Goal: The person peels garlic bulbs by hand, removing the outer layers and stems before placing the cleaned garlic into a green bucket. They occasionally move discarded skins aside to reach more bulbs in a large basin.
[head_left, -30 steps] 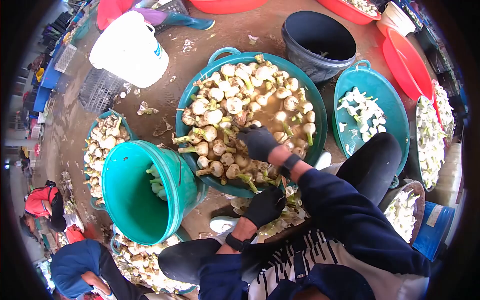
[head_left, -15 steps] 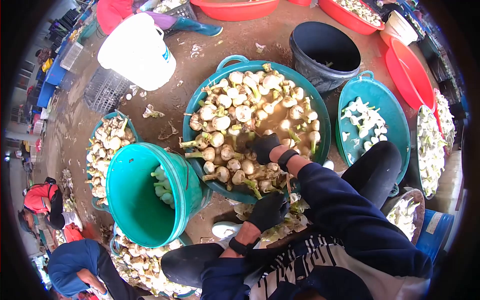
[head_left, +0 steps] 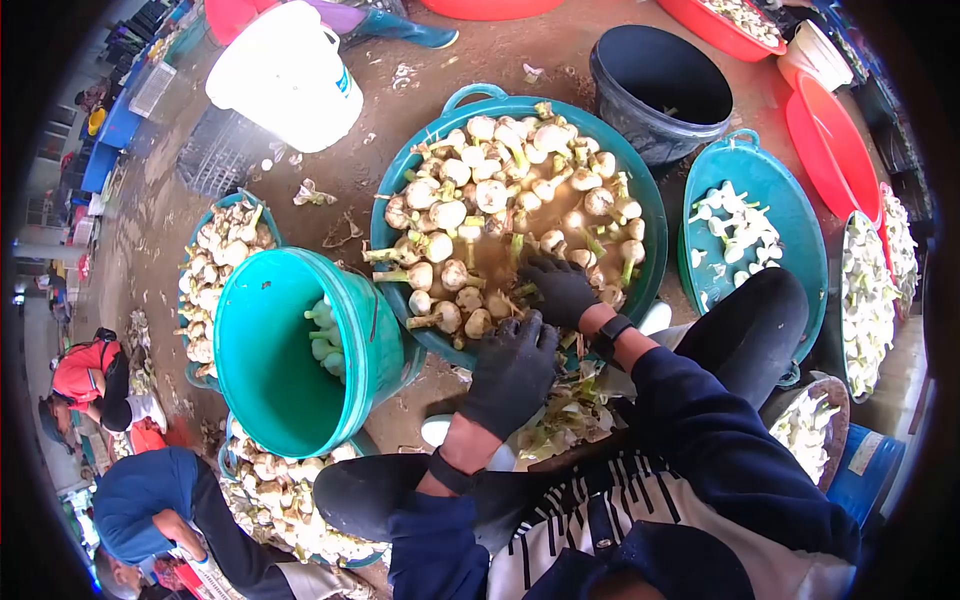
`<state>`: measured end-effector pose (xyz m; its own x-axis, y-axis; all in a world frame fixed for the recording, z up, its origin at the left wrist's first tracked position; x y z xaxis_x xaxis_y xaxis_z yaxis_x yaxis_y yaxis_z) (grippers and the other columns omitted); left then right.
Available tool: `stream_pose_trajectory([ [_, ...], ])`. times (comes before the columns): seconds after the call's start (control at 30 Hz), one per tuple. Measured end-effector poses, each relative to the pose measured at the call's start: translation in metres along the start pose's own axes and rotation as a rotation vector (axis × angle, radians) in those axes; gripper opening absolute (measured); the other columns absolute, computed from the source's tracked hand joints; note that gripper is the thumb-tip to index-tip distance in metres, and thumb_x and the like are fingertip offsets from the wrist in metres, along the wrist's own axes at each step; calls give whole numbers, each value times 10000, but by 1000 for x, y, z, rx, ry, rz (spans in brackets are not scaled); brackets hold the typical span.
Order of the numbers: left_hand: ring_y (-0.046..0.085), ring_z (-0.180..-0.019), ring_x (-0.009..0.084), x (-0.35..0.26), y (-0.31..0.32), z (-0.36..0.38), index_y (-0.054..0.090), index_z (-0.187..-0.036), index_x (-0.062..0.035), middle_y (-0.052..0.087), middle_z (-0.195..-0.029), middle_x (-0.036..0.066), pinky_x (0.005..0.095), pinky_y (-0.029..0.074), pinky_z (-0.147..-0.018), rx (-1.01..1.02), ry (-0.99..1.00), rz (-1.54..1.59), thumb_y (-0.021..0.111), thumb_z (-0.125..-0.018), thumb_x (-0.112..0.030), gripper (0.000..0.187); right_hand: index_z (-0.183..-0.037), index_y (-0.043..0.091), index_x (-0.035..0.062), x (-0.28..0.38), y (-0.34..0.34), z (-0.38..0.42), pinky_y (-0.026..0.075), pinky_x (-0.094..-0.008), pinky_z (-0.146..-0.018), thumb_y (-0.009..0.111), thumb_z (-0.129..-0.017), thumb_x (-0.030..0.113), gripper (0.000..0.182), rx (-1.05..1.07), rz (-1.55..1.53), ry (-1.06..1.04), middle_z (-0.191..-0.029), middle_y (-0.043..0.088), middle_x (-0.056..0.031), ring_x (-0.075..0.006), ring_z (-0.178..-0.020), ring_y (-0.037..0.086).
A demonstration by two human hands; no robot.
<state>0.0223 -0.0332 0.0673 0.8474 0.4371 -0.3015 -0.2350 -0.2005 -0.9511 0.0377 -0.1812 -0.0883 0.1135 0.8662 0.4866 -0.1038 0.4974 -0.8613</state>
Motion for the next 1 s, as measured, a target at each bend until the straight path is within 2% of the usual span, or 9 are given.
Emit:
stream_pose_trajectory([
  [0.17, 577, -892, 322, -38, -69, -17, 554, -1070, 16, 559, -1074, 200, 422, 470, -748, 88, 247, 55, 532, -822, -151, 299, -1227, 542, 171, -2, -6, 14, 390, -515, -939, 653, -704, 233, 538, -74, -48, 61, -1303, 500, -104, -347, -1164, 491],
  [0.3, 595, -772, 289, -103, -149, -29, 569, -982, 74, 576, -910, 191, 422, 498, -682, -98, 577, 65, 549, -796, -131, 277, -1124, 599, 127, -6, -3, 25, 421, -491, -910, 670, -697, 193, 438, -210, -145, 136, -1217, 558, -120, -358, -1117, 515],
  [0.37, 588, -793, 301, -123, -172, -24, 566, -1012, 67, 570, -938, 201, 446, 493, -695, -217, 670, 12, 548, -802, -141, 296, -1037, 631, 92, 0, -11, 30, 440, -465, -901, 674, -689, 163, 357, -227, -214, 136, -1191, 575, -135, -377, -1075, 532],
  [0.6, 564, -866, 345, -125, -185, -14, 553, -1120, 43, 549, -1035, 238, 527, 472, -741, -105, 451, 107, 543, -824, -176, 368, -1009, 656, 76, -10, -13, 44, 469, -451, -869, 678, -680, 157, 340, -306, -209, 124, -1141, 597, -166, -366, -1022, 565],
  [0.7, 554, -897, 364, -130, -183, -6, 547, -1166, 32, 540, -1077, 253, 562, 464, -760, -47, 350, 123, 542, -833, -191, 401, -992, 641, 51, -20, -3, 45, 477, -456, -852, 676, -690, 163, 324, -166, -248, 237, -1093, 609, -175, -373, -989, 575],
  [0.73, 550, -907, 370, -132, -180, -4, 545, -1181, 29, 537, -1091, 258, 574, 461, -767, -37, 309, 123, 541, -836, -196, 412, -991, 638, 47, -19, -4, 47, 478, -458, -849, 676, -693, 170, 325, -247, -210, 178, -1077, 613, -178, -375, -972, 581],
  [0.87, 557, -896, 388, -144, -157, -1, 542, -1206, 30, 545, -1101, 262, 603, 451, -778, -133, 97, -129, 559, -821, -193, 445, -982, 641, 55, -15, -3, 52, 483, -466, -829, 683, -688, 193, 326, -299, -198, 150, -1027, 623, -177, -387, -925, 594],
  [0.93, 562, -885, 400, -149, -148, -10, 545, -1209, 28, 551, -1099, 260, 612, 448, -789, -90, 172, -301, 566, -818, -183, 444, -975, 642, 31, -16, -1, 48, 457, -448, -875, 667, -694, 150, 306, -156, -286, 225, -1084, 605, -198, -390, -1017, 558],
  [1.0, 564, -888, 418, -152, -160, -19, 549, -1214, 22, 552, -1119, 257, 629, 440, -823, -11, 186, -293, 556, -842, -180, 423, -933, 647, 68, -16, -1, 50, 479, -465, -781, 702, -671, 194, 296, -268, -201, 154, -1000, 627, -162, -389, -913, 591],
])
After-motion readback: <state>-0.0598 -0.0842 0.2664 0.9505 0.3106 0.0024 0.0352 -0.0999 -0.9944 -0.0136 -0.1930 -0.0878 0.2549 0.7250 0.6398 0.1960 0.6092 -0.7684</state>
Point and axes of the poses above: each hand's wrist, its own z-axis away from the middle knuckle, its own y-axis out of the palm, x = y × z, the point moved 3 cm from there along -z, towards the middle knuckle
